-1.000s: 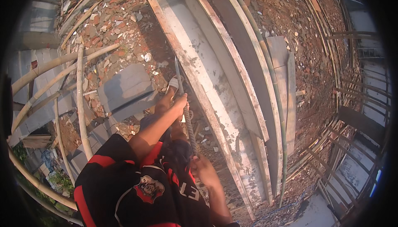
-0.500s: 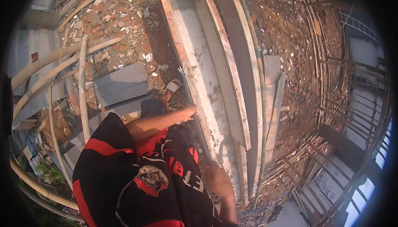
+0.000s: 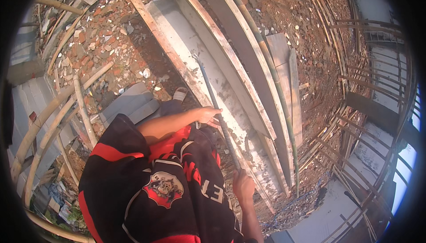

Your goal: The person uses a long metal bar to pry and pull rebar rods from a concrete structure at a construction site. They repeatedly insert the bar under the rebar, lever it upward, and pull the rods free, then pass them to a coworker.

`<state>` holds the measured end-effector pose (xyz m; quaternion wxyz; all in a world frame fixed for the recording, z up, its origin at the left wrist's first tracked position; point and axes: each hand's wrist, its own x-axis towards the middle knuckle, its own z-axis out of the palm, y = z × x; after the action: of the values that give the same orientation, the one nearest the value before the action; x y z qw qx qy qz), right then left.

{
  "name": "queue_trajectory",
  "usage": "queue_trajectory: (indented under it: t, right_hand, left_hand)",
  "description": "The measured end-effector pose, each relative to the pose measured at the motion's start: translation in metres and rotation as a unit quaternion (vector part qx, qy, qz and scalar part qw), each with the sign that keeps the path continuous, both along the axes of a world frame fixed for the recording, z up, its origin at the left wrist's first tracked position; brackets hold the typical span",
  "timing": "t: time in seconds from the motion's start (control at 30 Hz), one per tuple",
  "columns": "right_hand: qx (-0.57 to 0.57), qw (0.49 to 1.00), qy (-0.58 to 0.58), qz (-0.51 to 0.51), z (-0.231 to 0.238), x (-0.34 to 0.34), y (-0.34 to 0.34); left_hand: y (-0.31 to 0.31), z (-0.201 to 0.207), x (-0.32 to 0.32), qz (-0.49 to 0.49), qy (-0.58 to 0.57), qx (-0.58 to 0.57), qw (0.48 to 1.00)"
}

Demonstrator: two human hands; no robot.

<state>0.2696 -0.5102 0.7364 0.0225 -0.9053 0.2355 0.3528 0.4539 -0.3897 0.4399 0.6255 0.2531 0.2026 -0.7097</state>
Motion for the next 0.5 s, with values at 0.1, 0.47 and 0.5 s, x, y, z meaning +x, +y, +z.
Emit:
queue_trajectory:
  t: [0.1, 0.47, 0.5]
  right_hand:
    - [-0.037, 0.999, -0.012, 0.000, 0.001, 0.021, 0.001]
    - [0.065, 0.997, 0.004, 0.036, -0.004, -0.008, -0.027]
    - [0.060, 0.997, 0.000, 0.042, -0.003, -0.007, -0.030]
  left_hand:
    - [0.021, -0.021, 0.015, -0.229, -0.274, 0.042, 0.933]
    - [0.268, -0.116, 0.017, 0.044, -0.191, 0.488, 0.851]
    - [0.285, -0.120, 0.010, 0.064, -0.175, 0.515, 0.837]
